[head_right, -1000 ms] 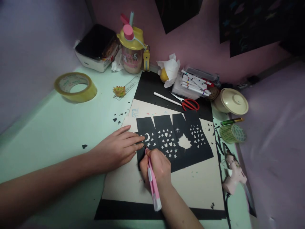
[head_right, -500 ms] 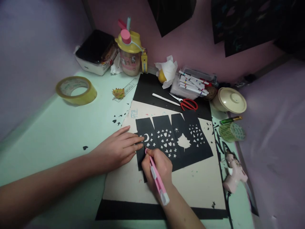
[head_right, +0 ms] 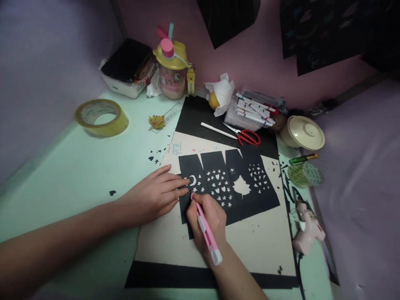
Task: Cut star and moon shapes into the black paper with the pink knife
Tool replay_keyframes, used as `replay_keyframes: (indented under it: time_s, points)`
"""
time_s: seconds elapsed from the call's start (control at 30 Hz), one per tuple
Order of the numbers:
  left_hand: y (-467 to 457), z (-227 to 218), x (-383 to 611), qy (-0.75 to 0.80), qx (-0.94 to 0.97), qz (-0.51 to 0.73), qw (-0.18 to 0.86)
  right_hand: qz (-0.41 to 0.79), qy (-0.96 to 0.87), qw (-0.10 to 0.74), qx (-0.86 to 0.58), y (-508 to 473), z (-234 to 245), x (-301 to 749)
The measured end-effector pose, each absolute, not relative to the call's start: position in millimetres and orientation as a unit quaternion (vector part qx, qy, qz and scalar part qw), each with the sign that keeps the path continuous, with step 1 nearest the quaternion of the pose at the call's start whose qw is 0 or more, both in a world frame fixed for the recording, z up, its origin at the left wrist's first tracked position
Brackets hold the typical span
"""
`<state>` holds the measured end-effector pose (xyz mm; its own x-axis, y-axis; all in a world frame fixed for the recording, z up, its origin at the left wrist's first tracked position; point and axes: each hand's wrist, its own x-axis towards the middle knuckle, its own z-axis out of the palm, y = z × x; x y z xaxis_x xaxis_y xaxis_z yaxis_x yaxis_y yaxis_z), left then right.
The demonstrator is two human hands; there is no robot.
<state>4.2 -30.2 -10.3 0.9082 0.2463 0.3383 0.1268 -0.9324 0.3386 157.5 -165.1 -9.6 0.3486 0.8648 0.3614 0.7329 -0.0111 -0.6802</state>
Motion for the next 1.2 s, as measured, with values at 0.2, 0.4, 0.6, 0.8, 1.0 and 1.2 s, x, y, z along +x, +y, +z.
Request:
replay_keyframes:
  time_s: [0.2, 0.4, 0.6, 0.8, 1.0, 1.2]
  points:
    - [-30, -10, 4, 0.099, 0.964, 0.189, 0.157, 0.083, -0.565, 0.424, -0.703, -165, -10, 157]
    - [-29, -12, 4, 0.096, 0.962, 0.196, 0.164, 0.097, -0.556, 0.421, -0.710, -164, -8, 158]
    - [-30, -12, 3, 0.099, 0.962, 0.198, 0.162, 0.101, -0.517, 0.418, -0.741, -164, -7, 157]
    - [-30, -12, 3, 0.099, 0.962, 0.199, 0.160, 0.108, -0.513, 0.420, -0.741, -165, -9, 159]
    - [-30, -13, 3, 0.099, 0.961, 0.197, 0.168, 0.129, -0.500, 0.434, -0.738, -166, -13, 159]
    - [-29, -14, 3, 0.097, 0.959, 0.199, 0.176, 0.201, -0.480, 0.434, -0.735, -161, -3, 170]
